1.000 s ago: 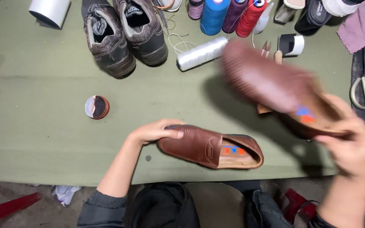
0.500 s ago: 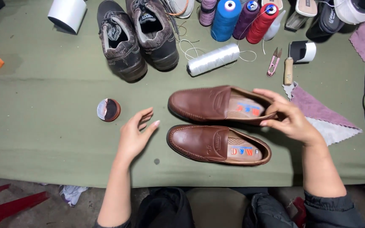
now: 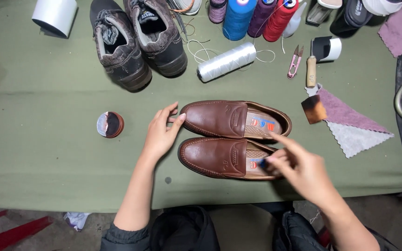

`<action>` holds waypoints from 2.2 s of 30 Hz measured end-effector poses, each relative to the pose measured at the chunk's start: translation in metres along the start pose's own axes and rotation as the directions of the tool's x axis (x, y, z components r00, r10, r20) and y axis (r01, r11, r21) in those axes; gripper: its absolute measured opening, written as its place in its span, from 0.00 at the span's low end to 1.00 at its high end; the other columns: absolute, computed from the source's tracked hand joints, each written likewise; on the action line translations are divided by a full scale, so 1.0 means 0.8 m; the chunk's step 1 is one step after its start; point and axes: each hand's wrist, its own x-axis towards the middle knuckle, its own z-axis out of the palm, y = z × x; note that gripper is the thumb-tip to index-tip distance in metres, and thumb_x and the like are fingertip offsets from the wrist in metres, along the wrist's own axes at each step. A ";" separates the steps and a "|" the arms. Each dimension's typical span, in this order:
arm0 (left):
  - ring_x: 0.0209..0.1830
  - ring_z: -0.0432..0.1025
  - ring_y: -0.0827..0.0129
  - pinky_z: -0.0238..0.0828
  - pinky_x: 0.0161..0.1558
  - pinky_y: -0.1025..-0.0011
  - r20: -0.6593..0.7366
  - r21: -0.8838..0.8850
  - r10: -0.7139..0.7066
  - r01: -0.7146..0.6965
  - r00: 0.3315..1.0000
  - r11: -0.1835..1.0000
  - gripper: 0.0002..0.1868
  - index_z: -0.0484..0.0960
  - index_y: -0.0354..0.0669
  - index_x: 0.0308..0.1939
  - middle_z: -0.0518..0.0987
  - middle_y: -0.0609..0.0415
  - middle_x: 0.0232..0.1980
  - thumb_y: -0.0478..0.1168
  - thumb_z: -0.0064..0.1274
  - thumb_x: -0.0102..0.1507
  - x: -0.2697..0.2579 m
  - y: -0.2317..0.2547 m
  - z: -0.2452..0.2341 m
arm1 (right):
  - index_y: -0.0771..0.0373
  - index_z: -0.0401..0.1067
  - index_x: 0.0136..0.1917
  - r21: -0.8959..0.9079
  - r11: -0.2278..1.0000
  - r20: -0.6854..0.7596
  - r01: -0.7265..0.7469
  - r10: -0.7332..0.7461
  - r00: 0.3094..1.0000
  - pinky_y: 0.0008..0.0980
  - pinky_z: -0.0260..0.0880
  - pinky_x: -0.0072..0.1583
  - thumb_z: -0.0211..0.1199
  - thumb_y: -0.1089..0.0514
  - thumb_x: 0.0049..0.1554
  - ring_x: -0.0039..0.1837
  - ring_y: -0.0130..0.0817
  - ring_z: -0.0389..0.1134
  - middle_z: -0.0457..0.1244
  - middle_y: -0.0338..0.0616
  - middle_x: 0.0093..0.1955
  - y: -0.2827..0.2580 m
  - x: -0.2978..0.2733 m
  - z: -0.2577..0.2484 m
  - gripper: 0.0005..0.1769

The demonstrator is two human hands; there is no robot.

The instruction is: The person cleans a pair of brown leather loafers using a small sponge and a tin of shoe polish. They apply the polish to the upper and sole of the shoes, rotating them to reach different areas. The person also briefly picks up and handles a pair of light-colored sneakers before returning to the loafers.

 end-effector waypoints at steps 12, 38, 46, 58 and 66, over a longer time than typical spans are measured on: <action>0.63 0.72 0.52 0.76 0.59 0.60 -0.042 -0.346 -0.031 0.015 0.999 0.938 0.27 0.69 0.39 0.71 0.72 0.36 0.66 0.50 0.40 0.72 -0.054 -0.018 -0.007 | 0.47 0.53 0.82 0.746 0.449 0.413 -0.491 0.266 0.871 0.54 0.68 0.66 0.64 0.58 0.57 0.70 0.47 0.65 0.58 0.53 0.76 -0.105 0.051 0.077 0.43; 0.72 0.63 0.65 0.52 0.76 0.64 0.192 -0.981 0.130 0.188 0.973 0.039 0.37 0.69 0.48 0.71 0.70 0.51 0.73 0.67 0.32 0.69 -0.089 0.003 0.072 | 0.56 0.84 0.46 -0.298 0.825 0.628 0.480 -0.210 0.749 0.48 0.70 0.58 0.55 0.36 0.62 0.49 0.54 0.72 0.73 0.50 0.40 -0.222 0.140 -0.020 0.26; 0.70 0.65 0.68 0.52 0.75 0.66 -0.030 -0.993 0.274 0.003 0.961 -0.119 0.32 0.70 0.47 0.69 0.71 0.52 0.70 0.63 0.33 0.71 -0.061 0.014 0.074 | 0.50 0.84 0.47 -0.342 0.766 0.577 0.544 -0.286 0.765 0.46 0.72 0.60 0.56 0.31 0.61 0.53 0.51 0.74 0.74 0.43 0.41 -0.265 0.129 -0.006 0.26; 0.66 0.67 0.73 0.52 0.74 0.70 -0.373 -0.898 0.443 -0.197 0.815 -0.393 0.25 0.72 0.46 0.66 0.73 0.54 0.67 0.56 0.35 0.74 0.040 0.043 0.043 | 0.60 0.68 0.73 -0.537 0.437 -0.375 0.722 -0.890 0.259 0.55 0.50 0.75 0.62 0.42 0.67 0.77 0.54 0.56 0.60 0.56 0.72 -0.227 0.099 0.063 0.29; 0.64 0.68 0.77 0.51 0.74 0.73 -0.566 -0.785 0.510 -0.234 0.648 -0.574 0.20 0.73 0.46 0.64 0.75 0.55 0.64 0.52 0.37 0.76 0.091 0.050 0.040 | 0.56 0.36 0.88 -0.010 0.710 -0.609 0.704 -0.563 0.559 0.61 0.36 0.81 0.77 0.45 0.58 0.86 0.62 0.37 0.35 0.64 0.86 -0.160 0.109 0.081 0.62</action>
